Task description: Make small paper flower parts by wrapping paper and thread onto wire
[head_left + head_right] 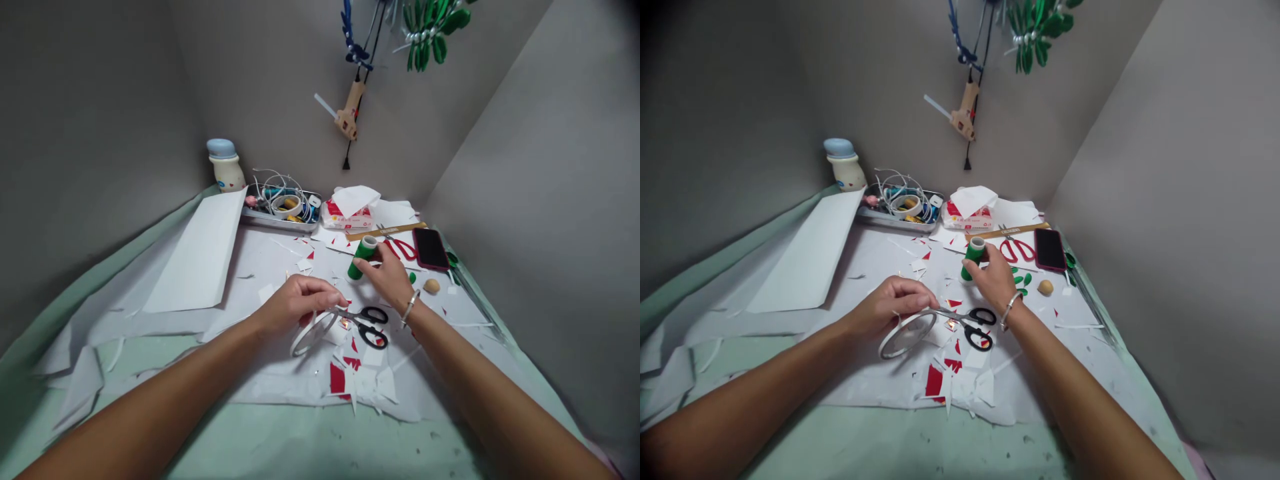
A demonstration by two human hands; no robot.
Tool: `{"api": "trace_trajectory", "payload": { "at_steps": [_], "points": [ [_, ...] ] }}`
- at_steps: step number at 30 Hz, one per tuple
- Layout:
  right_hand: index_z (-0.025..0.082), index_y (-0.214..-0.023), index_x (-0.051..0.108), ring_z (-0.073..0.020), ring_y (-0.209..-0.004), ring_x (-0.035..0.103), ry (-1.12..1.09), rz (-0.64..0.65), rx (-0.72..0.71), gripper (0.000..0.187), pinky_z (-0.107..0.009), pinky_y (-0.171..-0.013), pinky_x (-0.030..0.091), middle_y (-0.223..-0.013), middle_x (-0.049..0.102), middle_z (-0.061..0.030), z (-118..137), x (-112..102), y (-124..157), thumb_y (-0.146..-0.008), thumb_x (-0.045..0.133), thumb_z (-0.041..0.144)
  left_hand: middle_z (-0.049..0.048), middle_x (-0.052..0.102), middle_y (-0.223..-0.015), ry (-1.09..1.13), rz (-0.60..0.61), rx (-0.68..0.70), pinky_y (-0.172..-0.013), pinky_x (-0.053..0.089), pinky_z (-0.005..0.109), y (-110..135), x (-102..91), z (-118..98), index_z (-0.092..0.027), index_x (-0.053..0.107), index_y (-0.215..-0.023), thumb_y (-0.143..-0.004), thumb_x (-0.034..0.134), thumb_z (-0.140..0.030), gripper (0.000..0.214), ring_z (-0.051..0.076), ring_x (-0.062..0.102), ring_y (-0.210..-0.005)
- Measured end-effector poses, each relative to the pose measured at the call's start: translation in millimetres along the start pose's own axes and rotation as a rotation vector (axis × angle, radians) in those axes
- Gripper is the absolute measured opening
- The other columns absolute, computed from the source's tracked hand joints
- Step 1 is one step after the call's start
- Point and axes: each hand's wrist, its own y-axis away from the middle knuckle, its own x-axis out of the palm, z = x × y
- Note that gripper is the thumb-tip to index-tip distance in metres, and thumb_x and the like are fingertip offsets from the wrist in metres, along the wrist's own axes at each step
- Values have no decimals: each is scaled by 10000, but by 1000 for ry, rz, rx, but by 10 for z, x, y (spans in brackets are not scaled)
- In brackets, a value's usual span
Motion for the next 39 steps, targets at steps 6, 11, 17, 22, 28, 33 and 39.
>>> {"api": "trace_trajectory", "payload": {
  "at_steps": [6, 11, 17, 22, 28, 33, 39],
  "points": [
    [273, -1249, 580, -208, -861, 615, -148, -33, -224, 356, -409, -815, 512, -1195, 623, -85, 488, -252, 353, -895, 546, 269, -47, 387, -457, -31, 30, -32, -423, 174, 238, -1, -3, -64, -167, 763, -791, -761, 689, -445, 289, 74, 285, -425],
    [260, -1158, 647, -166, -788, 642, -360, 393, -135, 276, -318, -711, 524, -1023, 701, -35, 599, -194, 524, -908, 530, 259, -47, 401, -465, 3, 3, -15, -428, 182, 228, -30, 14, -47, -149, 745, -755, -741, 712, -421, 274, 68, 299, -435],
    [204, -834, 634, -137, -610, 543, -400, 198, -15, 139, -282, -609, 441, -670, 590, 16, 351, -175, 424, -891, 580, 318, 5, 537, -546, 26, -49, -79, -414, 235, 227, -63, -5, 0, -130, 734, -769, -722, 724, -432, 306, 78, 372, -439],
    [203, -813, 594, -130, -589, 503, -493, 22, 20, 140, -277, -598, 413, -634, 543, 32, 184, -149, 429, -901, 561, 307, -4, 532, -534, 0, -44, -96, -412, 239, 223, -96, -43, 22, -142, 734, -778, -736, 717, -437, 298, 76, 366, -438],
    [205, -778, 566, -125, -581, 492, -634, -159, 36, 165, -273, -574, 403, -653, 535, 30, 55, -62, 441, -913, 533, 295, -25, 463, -483, -13, -34, -89, -411, 194, 228, -113, -47, 43, -149, 727, -758, -742, 715, -427, 278, 75, 329, -429],
    [212, -993, 622, -109, -589, 527, -535, -305, 25, 138, -277, -563, 430, -944, 628, -19, 77, -76, 445, -871, 581, 261, -39, 406, -439, -59, -29, -86, -399, 148, 234, -106, -45, 42, -160, 732, -767, -775, 688, -409, 253, 70, 300, -404],
    [267, -1252, 582, -103, -572, 545, -599, 43, -26, 366, -301, -556, 470, -1227, 618, -69, 303, -135, 545, -891, 527, 249, -46, 408, -441, -131, 10, -83, -394, 173, 228, -108, -40, 27, -163, 729, -796, -804, 660, -419, 266, 67, 306, -390]
  ]
}}
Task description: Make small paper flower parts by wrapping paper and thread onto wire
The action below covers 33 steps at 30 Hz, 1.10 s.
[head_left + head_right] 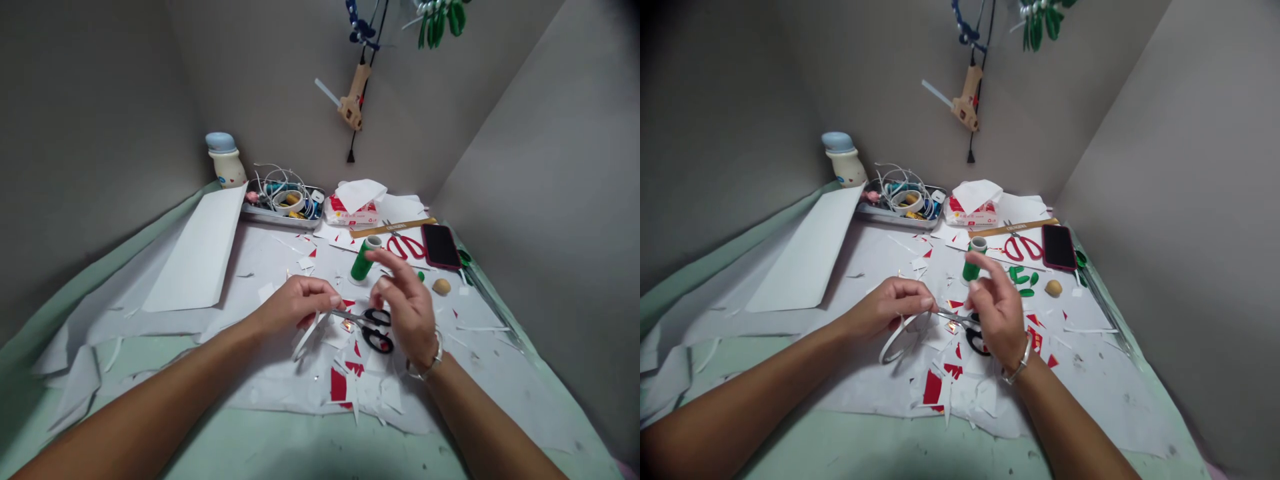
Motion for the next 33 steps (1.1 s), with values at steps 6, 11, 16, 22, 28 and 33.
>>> {"api": "trace_trajectory", "payload": {
  "at_steps": [6, 11, 16, 22, 28, 33],
  "points": [
    [224, -1158, 624, -122, -614, 603, -118, 387, 290, 277, -276, -580, 492, -925, 685, -32, 51, 117, 56, -903, 554, 306, -53, 448, -470, 39, -7, 24, -402, 207, 213, 11, 6, -32, -149, 692, -746, -780, 672, -406, 260, 59, 318, -395],
    [189, -806, 643, -97, -534, 469, 63, 276, 204, 132, -239, -526, 395, -633, 556, 34, -5, 76, 22, -865, 613, 304, -52, 449, -423, -5, 11, -27, -403, 191, 205, 24, -7, -53, -144, 706, -809, -806, 644, -405, 268, 67, 321, -387],
    [200, -792, 600, -93, -510, 389, 70, 93, 134, 123, -240, -503, 331, -578, 462, 64, -32, 29, 15, -875, 597, 290, -47, 423, -443, 20, -30, -29, -406, 174, 211, 21, 28, -44, -148, 706, -780, -788, 660, -405, 261, 68, 303, -408],
    [206, -795, 592, -99, -496, 362, -33, -37, 66, 115, -248, -477, 290, -563, 436, 67, -138, -16, 13, -885, 587, 277, -41, 426, -458, -23, -34, -21, -417, 192, 225, 19, 44, -38, -155, 699, -776, -796, 643, -398, 250, 75, 331, -417],
    [209, -796, 599, -107, -519, 377, -7, 0, 46, 101, -258, -507, 312, -587, 456, 58, -106, -3, 40, -877, 592, 269, -31, 472, -532, 57, -22, 61, -452, 194, 243, 6, 57, -46, -175, 672, -886, -857, 571, -460, 304, 84, 324, -459],
    [210, -797, 602, -110, -520, 380, -3, -13, 60, 106, -265, -514, 319, -595, 461, 55, -96, 15, 55, -875, 591, 280, -8, 519, -657, 131, -4, 99, -476, 209, 253, -7, 64, -57, -173, 636, -884, -815, 592, -418, 258, 94, 338, -512]
  ]
}}
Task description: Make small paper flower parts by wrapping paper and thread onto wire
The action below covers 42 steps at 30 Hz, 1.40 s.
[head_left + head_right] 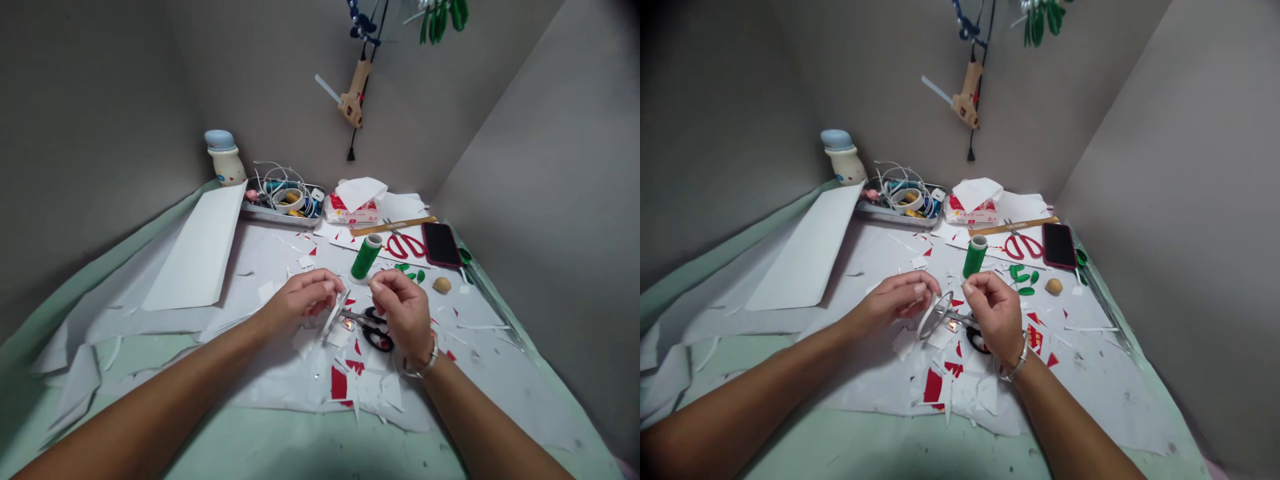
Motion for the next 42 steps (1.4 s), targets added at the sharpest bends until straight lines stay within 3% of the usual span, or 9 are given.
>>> {"api": "trace_trajectory", "payload": {
  "at_steps": [10, 16, 22, 30, 37, 42],
  "points": [
    [206, -792, 603, -106, -514, 384, -7, -11, 18, 119, -254, -500, 317, -583, 462, 57, 9, 23, 8, -871, 591, 295, -31, 494, -662, -63, -31, 5, -526, 271, 247, 21, 53, 22, -164, 615, -819, -791, 667, -367, 212, 92, 381, -564],
    [202, -789, 602, -106, -498, 406, -9, -8, 33, 126, -252, -492, 335, -576, 467, 55, 17, 40, 23, -862, 596, 304, -11, 513, -642, -105, -44, 29, -547, 305, 258, 45, 69, 3, -153, 648, -780, -840, 613, -389, 247, 100, 400, -576],
    [206, -784, 601, -107, -498, 418, -36, 2, 51, 128, -247, -485, 335, -579, 472, 54, 9, 38, 40, -862, 595, 307, -30, 479, -611, -48, -26, 27, -510, 303, 248, 50, 73, 45, -171, 637, -878, -832, 620, -378, 212, 97, 386, -539],
    [207, -786, 610, -103, -488, 407, -123, 20, 63, 112, -244, -473, 328, -574, 483, 55, -18, 34, 42, -855, 614, 296, 1, 541, -673, -112, -77, 23, -536, 320, 255, 59, 79, 22, -163, 644, -841, -820, 624, -389, 227, 109, 430, -586],
    [208, -782, 609, -108, -488, 410, -104, 23, 54, 120, -250, -477, 331, -574, 482, 51, -24, 41, 47, -858, 600, 299, 31, 572, -652, -152, -136, 77, -558, 331, 276, 38, 57, 31, -164, 664, -717, -902, 478, -479, 410, 128, 432, -586],
    [205, -784, 609, -110, -494, 413, -97, 22, 50, 125, -251, -481, 339, -580, 485, 47, -17, 51, 49, -856, 599, 308, 3, 526, -588, -203, -179, 25, -528, 310, 263, 46, 71, 9, -159, 623, -642, -801, 618, -523, 397, 116, 414, -554]
  ]
}}
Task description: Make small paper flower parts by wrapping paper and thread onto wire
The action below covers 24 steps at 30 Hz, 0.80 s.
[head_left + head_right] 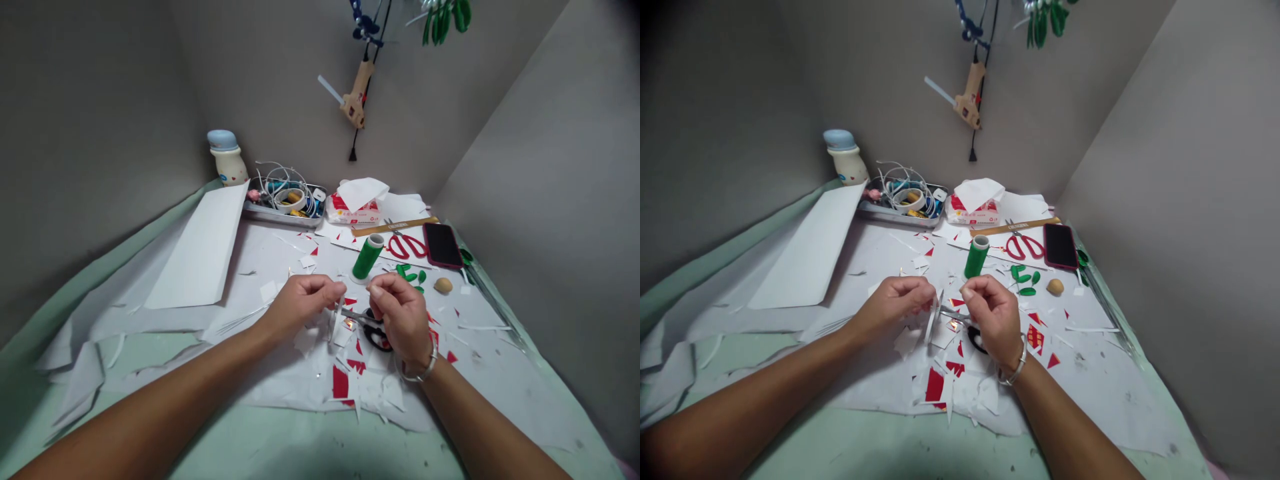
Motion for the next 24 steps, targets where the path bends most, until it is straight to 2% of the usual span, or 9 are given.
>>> {"api": "trace_trajectory", "payload": {
  "at_steps": [5, 13, 24],
  "points": [
    [212, -774, 600, -107, -484, 414, -12, -13, 0, 126, -246, -475, 336, -570, 477, 55, 13, 2, 1, -856, 598, 308, -33, 482, -553, 55, 27, -22, -488, 280, 243, 13, 34, 13, -151, 629, -712, -735, 715, -472, 332, 94, 388, -510],
    [207, -795, 621, -105, -491, 428, -41, 13, 3, 105, -245, -481, 337, -589, 495, 50, 0, -8, 14, -859, 609, 289, -16, 560, -634, -89, 14, 68, -555, 334, 245, 45, 78, -3, -142, 657, -769, -765, 703, -365, 228, 90, 428, -571],
    [204, -796, 614, -105, -499, 415, -66, 38, -8, 87, -247, -491, 324, -597, 491, 51, -35, -26, 19, -862, 599, 258, -36, 530, -615, -183, -32, 113, -548, 334, 239, 69, 94, 6, -148, 665, -813, -772, 694, -367, 225, 94, 421, -565]
  ]
}}
